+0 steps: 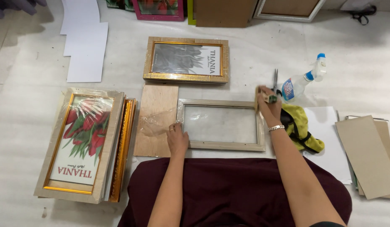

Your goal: Cleaning glass and assembling a picture frame on the floor using various tools.

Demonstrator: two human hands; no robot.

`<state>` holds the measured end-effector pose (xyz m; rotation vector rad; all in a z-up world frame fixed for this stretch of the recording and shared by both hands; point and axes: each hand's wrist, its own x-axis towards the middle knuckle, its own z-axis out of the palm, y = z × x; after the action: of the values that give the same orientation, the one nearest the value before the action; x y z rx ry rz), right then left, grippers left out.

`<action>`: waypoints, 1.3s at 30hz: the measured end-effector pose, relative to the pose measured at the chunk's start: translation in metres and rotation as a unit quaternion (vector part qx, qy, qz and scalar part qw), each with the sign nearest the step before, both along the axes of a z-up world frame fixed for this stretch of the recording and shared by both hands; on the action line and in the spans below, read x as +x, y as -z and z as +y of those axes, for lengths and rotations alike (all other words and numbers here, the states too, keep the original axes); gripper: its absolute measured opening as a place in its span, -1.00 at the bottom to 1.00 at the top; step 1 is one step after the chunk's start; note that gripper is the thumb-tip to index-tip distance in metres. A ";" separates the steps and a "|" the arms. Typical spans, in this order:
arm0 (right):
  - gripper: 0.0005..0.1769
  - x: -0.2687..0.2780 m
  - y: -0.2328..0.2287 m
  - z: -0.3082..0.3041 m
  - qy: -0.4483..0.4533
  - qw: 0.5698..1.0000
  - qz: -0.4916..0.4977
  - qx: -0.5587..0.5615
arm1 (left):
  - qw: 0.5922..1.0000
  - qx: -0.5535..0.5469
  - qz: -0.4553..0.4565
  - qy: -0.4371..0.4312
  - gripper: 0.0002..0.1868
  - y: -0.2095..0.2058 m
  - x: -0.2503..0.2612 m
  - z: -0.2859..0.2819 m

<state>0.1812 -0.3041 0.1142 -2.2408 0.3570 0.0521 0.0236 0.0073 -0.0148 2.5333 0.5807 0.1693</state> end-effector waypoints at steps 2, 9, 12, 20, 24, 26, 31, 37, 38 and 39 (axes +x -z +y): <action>-0.61 -0.003 -0.023 0.009 -0.076 0.965 -0.236 0.082 | 1.000 -0.001 -0.002 0.002 -0.49 -0.003 -0.001 -0.001; -0.06 -0.039 -0.048 -0.002 -0.258 0.899 0.273 -0.224 | 1.000 -0.004 0.014 -0.005 -0.51 -0.002 0.003 0.000; -0.28 -0.030 0.004 -0.024 -0.307 0.873 0.296 -0.236 | 1.000 0.001 0.010 -0.008 -0.51 -0.005 0.002 -0.001; -0.53 -0.010 -0.020 -0.021 -0.067 0.989 -0.131 0.004 | 1.000 0.009 0.004 -0.023 -0.50 -0.002 0.003 -0.001; -0.42 -0.022 -0.060 -0.034 -0.176 0.981 0.077 0.035 | 0.999 0.018 0.003 -0.029 -0.51 -0.001 0.003 -0.001; -0.36 -0.025 -0.054 -0.054 -0.334 0.921 0.187 -0.079 | 0.999 0.016 0.001 -0.036 -0.51 -0.001 0.003 -0.001; -0.48 -0.030 0.002 -0.055 -0.402 0.854 0.255 -0.211 | 0.999 -0.008 0.030 -0.044 -0.58 -0.016 0.002 -0.003; -0.50 -0.034 0.016 0.009 -0.442 0.835 0.247 -0.216 | 0.997 -0.028 0.017 -0.072 -0.65 0.003 0.005 0.001; -0.50 -0.037 0.014 0.026 -0.459 0.827 0.240 -0.217 | 0.995 -0.047 0.011 -0.084 -0.67 0.002 0.006 0.002; -0.50 -0.038 0.019 0.031 -0.460 0.827 0.240 -0.217 | 0.995 -0.047 0.011 -0.084 -0.67 0.000 0.005 0.001</action>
<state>0.1432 -0.2726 0.0951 -2.6212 -0.5509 1.1600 0.0288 0.0080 -0.0144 2.3974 0.7930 0.1716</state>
